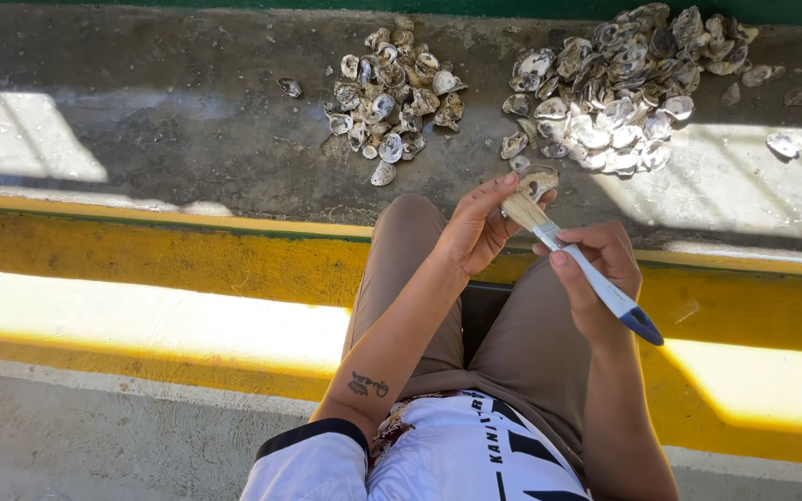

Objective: Cleaning empty oyster shells using a small brush.

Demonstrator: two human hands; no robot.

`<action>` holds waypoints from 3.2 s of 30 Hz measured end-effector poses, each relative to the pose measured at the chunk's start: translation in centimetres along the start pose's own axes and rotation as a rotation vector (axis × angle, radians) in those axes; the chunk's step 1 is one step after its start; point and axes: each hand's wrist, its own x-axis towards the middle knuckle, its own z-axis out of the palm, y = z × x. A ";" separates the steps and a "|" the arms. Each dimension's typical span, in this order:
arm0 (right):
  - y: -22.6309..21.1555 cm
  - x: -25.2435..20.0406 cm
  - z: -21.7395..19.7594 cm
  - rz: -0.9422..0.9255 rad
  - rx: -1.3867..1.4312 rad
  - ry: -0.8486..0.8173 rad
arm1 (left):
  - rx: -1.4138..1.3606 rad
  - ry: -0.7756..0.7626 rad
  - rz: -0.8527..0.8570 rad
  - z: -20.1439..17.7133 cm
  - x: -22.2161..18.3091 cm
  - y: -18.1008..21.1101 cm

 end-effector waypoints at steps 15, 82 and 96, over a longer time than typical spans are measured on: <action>-1.1 0.8 0.0 -0.313 -0.571 0.007 | 0.042 0.084 -0.003 -0.9 0.4 0.1; -1.9 0.5 0.3 -0.412 -0.715 0.233 | -0.225 0.001 0.003 -1.0 -0.8 -0.5; -2.5 0.6 0.8 -0.413 -0.715 0.170 | -0.140 0.020 0.073 -1.8 -0.3 -0.2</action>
